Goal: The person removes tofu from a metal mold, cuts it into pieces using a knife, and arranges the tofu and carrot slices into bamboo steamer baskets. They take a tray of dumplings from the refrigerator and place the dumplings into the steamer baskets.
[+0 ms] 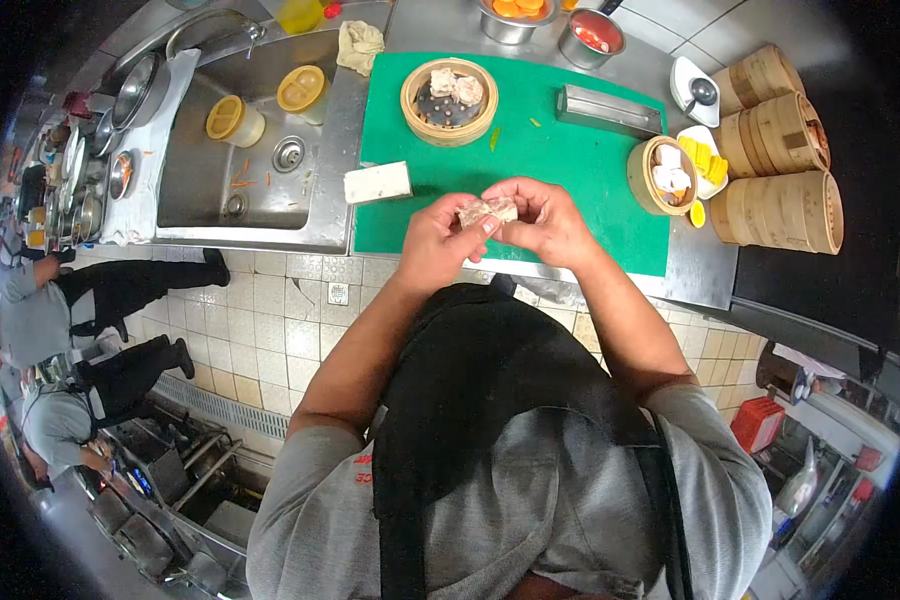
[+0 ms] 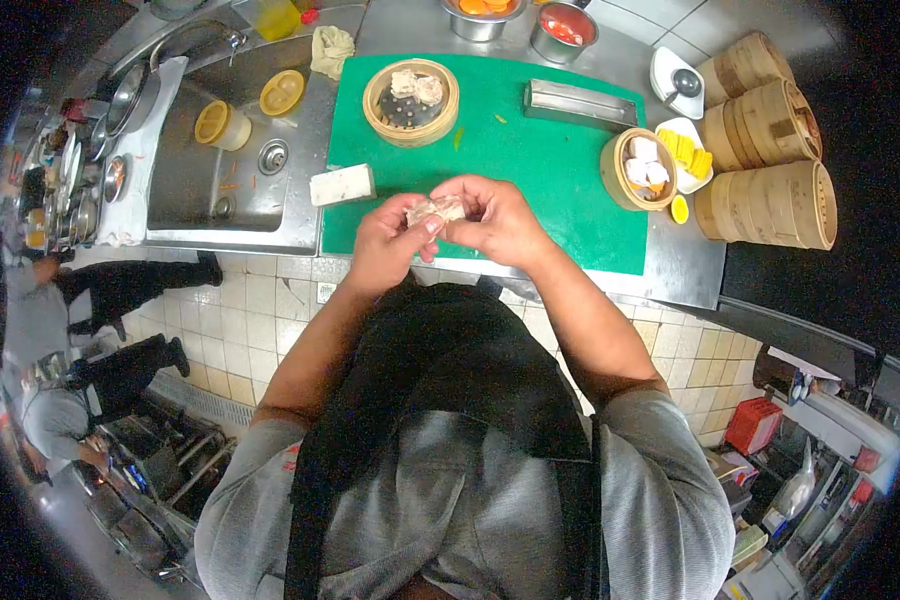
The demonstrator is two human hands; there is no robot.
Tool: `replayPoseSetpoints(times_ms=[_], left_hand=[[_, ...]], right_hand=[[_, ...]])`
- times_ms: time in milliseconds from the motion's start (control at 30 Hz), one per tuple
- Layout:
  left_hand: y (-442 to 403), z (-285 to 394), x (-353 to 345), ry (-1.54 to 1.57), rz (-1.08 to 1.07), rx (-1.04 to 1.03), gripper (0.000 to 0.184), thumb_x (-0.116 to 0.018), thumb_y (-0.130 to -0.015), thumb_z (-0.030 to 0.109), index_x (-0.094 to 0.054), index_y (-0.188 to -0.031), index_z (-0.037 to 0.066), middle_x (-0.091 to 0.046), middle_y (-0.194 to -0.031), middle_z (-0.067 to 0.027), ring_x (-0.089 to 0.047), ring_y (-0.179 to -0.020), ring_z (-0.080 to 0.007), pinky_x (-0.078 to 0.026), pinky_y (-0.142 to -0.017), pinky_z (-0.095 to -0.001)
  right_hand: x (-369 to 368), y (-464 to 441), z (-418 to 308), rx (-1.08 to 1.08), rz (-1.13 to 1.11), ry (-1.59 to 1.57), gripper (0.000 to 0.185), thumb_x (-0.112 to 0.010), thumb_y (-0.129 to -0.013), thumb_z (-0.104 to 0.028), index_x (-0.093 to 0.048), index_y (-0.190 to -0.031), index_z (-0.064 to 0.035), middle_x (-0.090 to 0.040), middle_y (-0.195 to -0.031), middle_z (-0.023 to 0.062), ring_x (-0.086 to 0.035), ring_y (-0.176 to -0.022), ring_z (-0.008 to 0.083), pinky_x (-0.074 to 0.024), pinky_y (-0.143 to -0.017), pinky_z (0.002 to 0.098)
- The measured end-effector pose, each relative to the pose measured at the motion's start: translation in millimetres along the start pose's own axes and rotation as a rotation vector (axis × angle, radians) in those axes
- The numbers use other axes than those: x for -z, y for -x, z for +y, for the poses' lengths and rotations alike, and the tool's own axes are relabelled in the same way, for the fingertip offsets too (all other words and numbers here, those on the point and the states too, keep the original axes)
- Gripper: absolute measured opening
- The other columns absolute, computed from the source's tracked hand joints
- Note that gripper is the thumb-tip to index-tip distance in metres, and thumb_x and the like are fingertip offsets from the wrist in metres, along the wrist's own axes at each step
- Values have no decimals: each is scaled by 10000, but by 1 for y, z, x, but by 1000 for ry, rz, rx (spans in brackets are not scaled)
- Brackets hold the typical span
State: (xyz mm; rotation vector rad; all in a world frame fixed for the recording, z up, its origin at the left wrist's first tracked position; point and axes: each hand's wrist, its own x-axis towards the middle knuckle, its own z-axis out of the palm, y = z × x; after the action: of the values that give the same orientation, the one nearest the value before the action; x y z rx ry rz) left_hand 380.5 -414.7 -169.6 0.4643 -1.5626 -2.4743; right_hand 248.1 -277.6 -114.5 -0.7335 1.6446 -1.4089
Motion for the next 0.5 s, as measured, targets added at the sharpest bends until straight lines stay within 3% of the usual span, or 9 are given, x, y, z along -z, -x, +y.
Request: replayPoseSetpoints(times_ms=[67, 200, 300, 367, 433, 500], left_hand=[[0, 2, 3, 157, -20, 50, 243, -661, -936, 128, -613, -1125, -17, -671, -870, -86, -625, -688, -126, -532, -605, -270], [0, 13, 17, 161, -88, 80, 268, -678, -925, 112, -616, -1154, -12, -669, -892, -79, -644, -759, -137, -544, -645, -271], [-16, 16, 28, 51, -57, -110, 307, -713, -902, 107, -628, -1180, 10, -659, -971, -68, -653, -878, -164, -555, -726, -276], [-37, 17, 45, -473, 91, -428, 347, -757, -877, 121, -637, -1190, 31, -643, -1060, -63, -625, -1007, -164, -546, -790, -272], [-65, 21, 56, -453, 145, -465, 444, -814, -824, 187, -643, -1211, 54, -631, -1092, -86, -614, -1040, -173, -544, -801, -294], [-87, 42, 60, -786, 324, -495, 466, -855, -763, 244, -660, -1153, 81, -648, -1036, -101, -620, -1044, -235, -538, -812, -371]], right_hand=[[8, 0, -7, -128, -48, -102, 372, -704, -813, 31, -634, -1177, 3, -707, -989, 71, -650, -798, 113, -536, -723, 259], [18, 0, -15, -98, -46, -195, 418, -690, -841, 36, -615, -1249, -13, -704, -1137, 101, -653, -865, 120, -549, -788, 279], [12, -2, -9, -54, 97, -42, 433, -722, -855, 3, -606, -1272, -19, -695, -1127, 70, -634, -890, 107, -534, -821, 272], [19, -6, 1, -57, 146, 25, 447, -739, -855, -13, -602, -1280, -22, -690, -1108, 52, -629, -905, 102, -526, -832, 267], [21, -10, 7, -61, 197, 90, 461, -756, -856, -30, -598, -1289, -25, -685, -1089, 35, -623, -920, 96, -517, -843, 263], [19, -14, 8, -31, 307, 204, 451, -777, -845, -50, -605, -1262, -29, -675, -1047, 22, -615, -914, 92, -510, -822, 257]])
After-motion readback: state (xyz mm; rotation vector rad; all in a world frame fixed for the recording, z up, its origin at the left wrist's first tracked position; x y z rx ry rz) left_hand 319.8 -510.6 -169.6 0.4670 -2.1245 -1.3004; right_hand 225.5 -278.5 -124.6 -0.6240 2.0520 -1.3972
